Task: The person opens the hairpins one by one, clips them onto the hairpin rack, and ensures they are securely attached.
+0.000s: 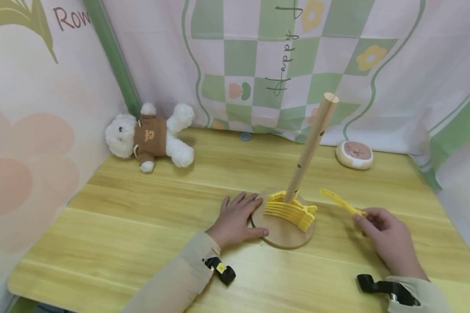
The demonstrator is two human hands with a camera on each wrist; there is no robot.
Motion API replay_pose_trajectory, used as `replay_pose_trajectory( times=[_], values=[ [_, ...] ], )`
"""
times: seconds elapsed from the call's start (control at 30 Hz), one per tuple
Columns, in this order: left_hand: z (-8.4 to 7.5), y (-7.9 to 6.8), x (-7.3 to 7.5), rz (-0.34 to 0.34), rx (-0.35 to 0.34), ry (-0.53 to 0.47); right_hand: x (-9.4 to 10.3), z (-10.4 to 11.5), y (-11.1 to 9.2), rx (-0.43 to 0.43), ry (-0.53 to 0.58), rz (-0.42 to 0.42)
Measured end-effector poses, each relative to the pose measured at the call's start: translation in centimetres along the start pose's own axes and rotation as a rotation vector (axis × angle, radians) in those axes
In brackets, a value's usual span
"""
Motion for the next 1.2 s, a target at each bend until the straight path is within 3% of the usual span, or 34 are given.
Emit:
replay_pose_trajectory(
  times=[0.17, 0.53, 0.9, 1.2],
  values=[
    [0.0, 0.1, -0.1, -0.003, 0.000, 0.007, -0.1, 1.6, -0.3, 0.046, 0.072, -0.107],
    [0.0, 0.0, -0.1, 0.002, 0.003, -0.001, -0.2, 5.1, -1.2, 0.094, 0.107, -0.192],
    [0.0, 0.0, 0.0, -0.004, 0.003, 0.000, -1.7, 7.6, -1.8, 0.159, 0.150, -0.134],
    [-0.1, 0.0, 0.0, -0.004, 0.003, 0.007, -3.5, 9.2, -2.2, 0.236, 0.130, -0.141]
  ],
)
Point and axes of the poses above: each hand's wrist, its own y-axis towards the middle knuckle, its own x-axis out of the back of the hand, z = x × y, the point moved 6 cm from there along y, towards the middle knuckle, and after that the axes turned 4 degrees about x, right-handed, at the moved point
